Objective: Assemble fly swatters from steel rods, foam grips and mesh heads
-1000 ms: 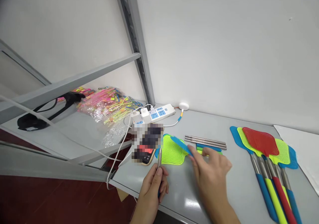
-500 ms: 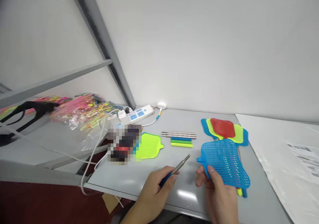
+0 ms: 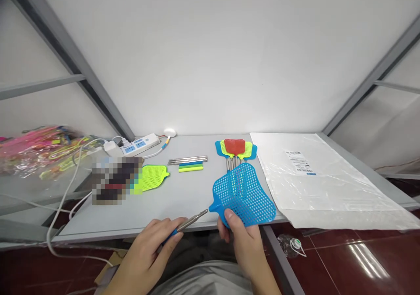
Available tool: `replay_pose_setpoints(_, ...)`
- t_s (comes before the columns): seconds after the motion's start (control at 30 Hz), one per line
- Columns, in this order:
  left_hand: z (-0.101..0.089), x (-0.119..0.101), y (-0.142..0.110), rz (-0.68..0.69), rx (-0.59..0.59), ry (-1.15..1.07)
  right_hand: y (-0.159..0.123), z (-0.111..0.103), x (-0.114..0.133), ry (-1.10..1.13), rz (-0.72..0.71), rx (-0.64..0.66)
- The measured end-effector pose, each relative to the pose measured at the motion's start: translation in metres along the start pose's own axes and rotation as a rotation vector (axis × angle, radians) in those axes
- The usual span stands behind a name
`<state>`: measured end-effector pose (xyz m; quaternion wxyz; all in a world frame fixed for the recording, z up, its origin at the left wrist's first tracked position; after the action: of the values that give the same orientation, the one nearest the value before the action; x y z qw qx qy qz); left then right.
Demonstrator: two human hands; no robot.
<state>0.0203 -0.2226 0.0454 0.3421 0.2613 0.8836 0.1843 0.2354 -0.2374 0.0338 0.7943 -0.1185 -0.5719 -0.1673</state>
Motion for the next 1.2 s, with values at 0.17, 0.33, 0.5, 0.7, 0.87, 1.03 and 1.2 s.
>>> replay_pose_setpoints(0.17,-0.018,-0.019,-0.017,0.087,-0.065,0.057,-0.014,0.001,0.023,-0.117,-0.046,0.176)
replay_pose_setpoints(0.33,-0.029,-0.026,-0.025,0.111,-0.109,0.059,-0.022,0.0,0.033,-0.213,-0.113,0.269)
replay_pose_setpoints(0.5,-0.031,-0.031,-0.027,0.115,-0.133,0.06,-0.026,0.004,0.034,-0.193,-0.104,0.255)
replay_pose_setpoints(0.7,-0.032,-0.035,-0.03,0.168,-0.159,0.067,-0.03,0.01,0.04,-0.254,-0.111,0.36)
replay_pose_setpoints(0.87,-0.033,-0.042,-0.029,0.201,-0.194,0.174,-0.032,0.012,0.036,-0.261,-0.083,0.366)
replay_pose_setpoints(1.03,-0.03,-0.057,-0.027,0.227,-0.15,0.257,-0.039,0.02,0.021,-0.3,-0.079,0.239)
replay_pose_setpoints(1.2,-0.028,-0.059,-0.03,0.224,-0.155,0.257,-0.043,0.026,0.016,-0.144,-0.134,0.09)
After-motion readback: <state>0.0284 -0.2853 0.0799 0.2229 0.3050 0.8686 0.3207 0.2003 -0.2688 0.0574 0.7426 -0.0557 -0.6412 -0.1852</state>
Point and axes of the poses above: each hand's wrist, its own y-axis towards the middle knuckle, its own z-axis out of the palm, x = y × z, the point moved 3 cm from there along y, towards the middle knuckle, and after that the axes turned 14 degrees about -x, right-handed, at the moved point
